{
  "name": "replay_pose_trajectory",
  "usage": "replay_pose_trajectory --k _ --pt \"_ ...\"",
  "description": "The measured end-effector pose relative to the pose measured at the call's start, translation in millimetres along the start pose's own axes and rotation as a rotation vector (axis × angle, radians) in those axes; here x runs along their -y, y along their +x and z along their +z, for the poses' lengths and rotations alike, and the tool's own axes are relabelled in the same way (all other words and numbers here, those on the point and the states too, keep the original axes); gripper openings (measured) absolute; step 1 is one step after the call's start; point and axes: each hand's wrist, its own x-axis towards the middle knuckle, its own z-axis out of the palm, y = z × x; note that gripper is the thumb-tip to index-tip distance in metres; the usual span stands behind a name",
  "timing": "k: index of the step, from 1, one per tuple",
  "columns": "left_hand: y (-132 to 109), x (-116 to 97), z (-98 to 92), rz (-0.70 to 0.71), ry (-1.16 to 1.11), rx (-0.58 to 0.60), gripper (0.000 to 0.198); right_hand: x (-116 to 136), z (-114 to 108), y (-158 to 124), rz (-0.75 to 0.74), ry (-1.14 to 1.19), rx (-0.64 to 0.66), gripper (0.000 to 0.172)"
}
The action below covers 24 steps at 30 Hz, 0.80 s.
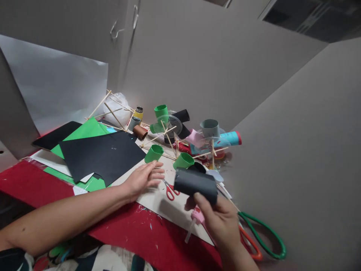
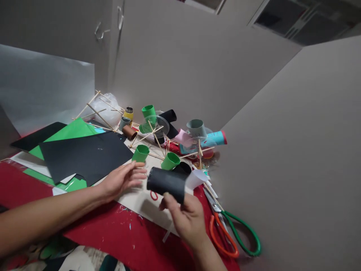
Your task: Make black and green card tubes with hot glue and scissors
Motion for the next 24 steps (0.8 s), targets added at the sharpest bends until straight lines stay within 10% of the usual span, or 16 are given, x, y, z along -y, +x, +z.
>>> replay_pose_trajectory --k 3,8,15,20,24 --pt "-6.3 -0.9 8.7 -0.346 -0.428 0.098 0.056 1.5 11.6 1.4 -0.316 -0.315 0.282 0.017" --pt "-14.2 -3.3 13.7 -0.512 -0.625 0.023 0.050 1.4 22.8 7.0 -0.331 -0.418 0.487 0.018" --pt "-12.9 7.1 12.4 -0.384 -0.522 -0.031 0.035 -0.8 21.0 3.0 -0.131 -0.282 0.426 0.023" --pt "-10.0 9.3 8.7 -0.191 -0.409 -0.112 0.031 8.0 26.6 -2.7 0.306 -0.105 0.099 0.043" --pt "-12.6 6.4 7.5 0.069 -0.120 -0.122 0.032 17.9 36.0 -2.3 0.537 0.044 0.096 0.049"
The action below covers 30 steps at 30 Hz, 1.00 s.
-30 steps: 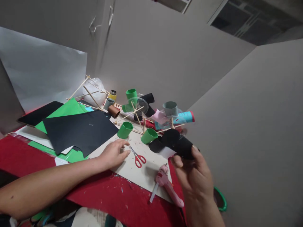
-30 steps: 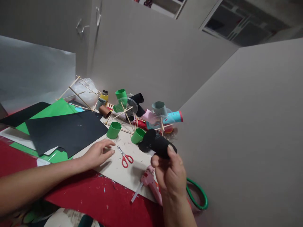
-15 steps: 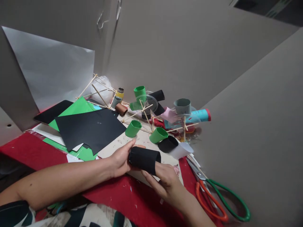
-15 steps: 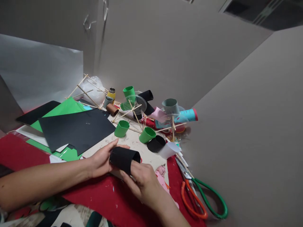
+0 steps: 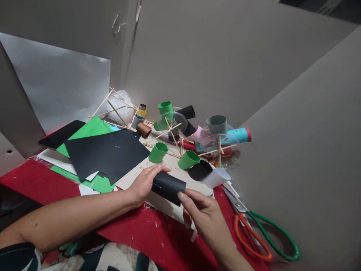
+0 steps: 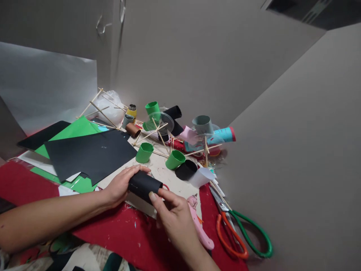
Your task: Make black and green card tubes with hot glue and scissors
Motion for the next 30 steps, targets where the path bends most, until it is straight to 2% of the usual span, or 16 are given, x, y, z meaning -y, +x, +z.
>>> replay_pose_trajectory --k 2,7,17,21,23,26,30 --pt "-2.6 -0.1 0.6 0.029 0.078 0.038 0.039 2.5 4.2 1.1 0.010 0.036 0.018 0.052" --pt "-7.0 5.1 3.3 -0.092 -0.008 0.068 0.055 0.8 8.4 5.1 -0.004 0.052 0.020 0.056" --pt "-6.0 11.8 2.9 -0.114 -0.029 0.035 0.054 -10.6 12.5 9.7 -0.003 0.030 0.040 0.056" --pt "-4.1 8.4 3.5 -0.156 -0.103 0.065 0.055 -8.0 8.4 10.8 -0.030 0.009 0.057 0.055" --pt "-0.4 6.0 1.8 -0.206 -0.188 0.095 0.060 -5.9 3.2 10.6 -0.077 -0.022 0.074 0.053" --pt "6.2 3.1 -3.0 -0.280 -0.273 0.120 0.066 -5.8 -6.8 10.4 -0.249 -0.156 0.070 0.049" --pt "8.3 3.7 -5.4 -0.384 -0.265 0.134 0.058 -11.4 -16.7 10.7 -0.467 -0.370 0.091 0.039"
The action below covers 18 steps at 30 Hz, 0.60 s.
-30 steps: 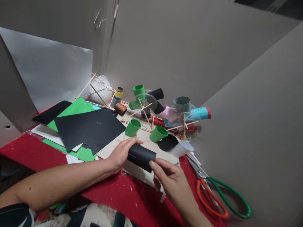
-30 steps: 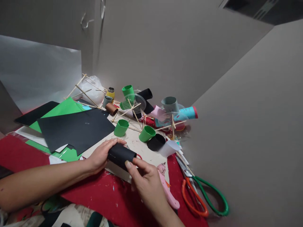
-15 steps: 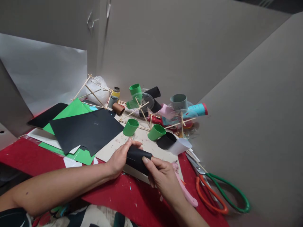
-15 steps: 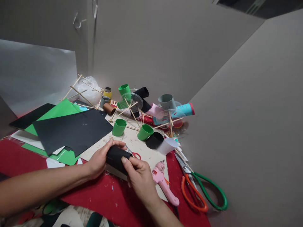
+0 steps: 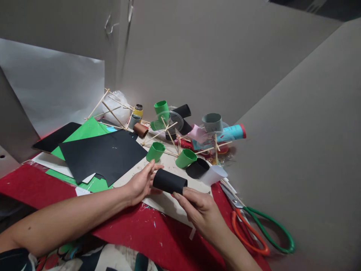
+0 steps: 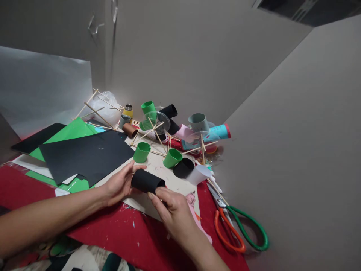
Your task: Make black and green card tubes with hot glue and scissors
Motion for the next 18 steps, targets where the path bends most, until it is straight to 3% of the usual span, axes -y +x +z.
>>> replay_pose_trajectory --k 5,9,13,15,18 --pt "-1.1 10.8 3.7 -0.016 0.020 -0.025 0.048 -3.3 3.7 -2.5 -0.017 -0.039 0.079 0.038" --pt "-3.4 12.3 4.6 0.127 0.073 -0.043 0.043 4.5 10.7 -0.5 0.214 0.158 0.043 0.031" --pt "-9.4 6.3 4.8 0.324 0.359 -0.048 0.037 14.4 15.7 2.4 0.427 0.361 -0.034 0.047" --pt "-9.8 4.4 4.8 0.308 0.362 -0.046 0.040 16.7 17.3 2.7 0.456 0.400 -0.041 0.051" --pt "-5.2 5.2 4.2 0.168 0.143 -0.038 0.054 17.4 19.1 2.1 0.473 0.401 -0.013 0.053"
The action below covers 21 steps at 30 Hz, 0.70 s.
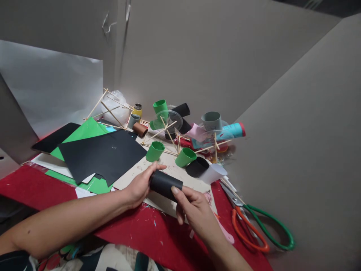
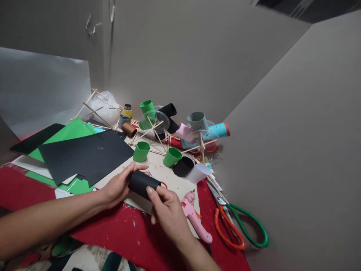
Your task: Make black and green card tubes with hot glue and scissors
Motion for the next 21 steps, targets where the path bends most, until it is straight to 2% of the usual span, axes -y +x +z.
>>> replay_pose_trajectory --k 3,7,12,16,21 --pt "4.8 5.6 -0.3 -0.065 -0.109 -0.031 0.062 0.0 1.3 -0.2 0.043 -0.033 0.039 0.053" --pt "6.2 14.5 -2.5 -0.011 -0.033 -0.080 0.058 1.6 3.0 1.7 0.083 -0.057 0.074 0.050" --pt "5.7 20.7 -6.0 0.030 0.021 -0.088 0.055 -1.9 3.7 6.2 0.031 -0.103 0.103 0.049" --pt "6.2 19.5 -5.0 -0.008 -0.017 -0.059 0.056 -4.6 1.2 8.1 -0.009 -0.172 0.110 0.048" --pt "10.3 8.2 -6.2 -0.020 -0.111 -0.022 0.056 -6.3 -15.5 9.8 -0.112 -0.311 0.063 0.045"
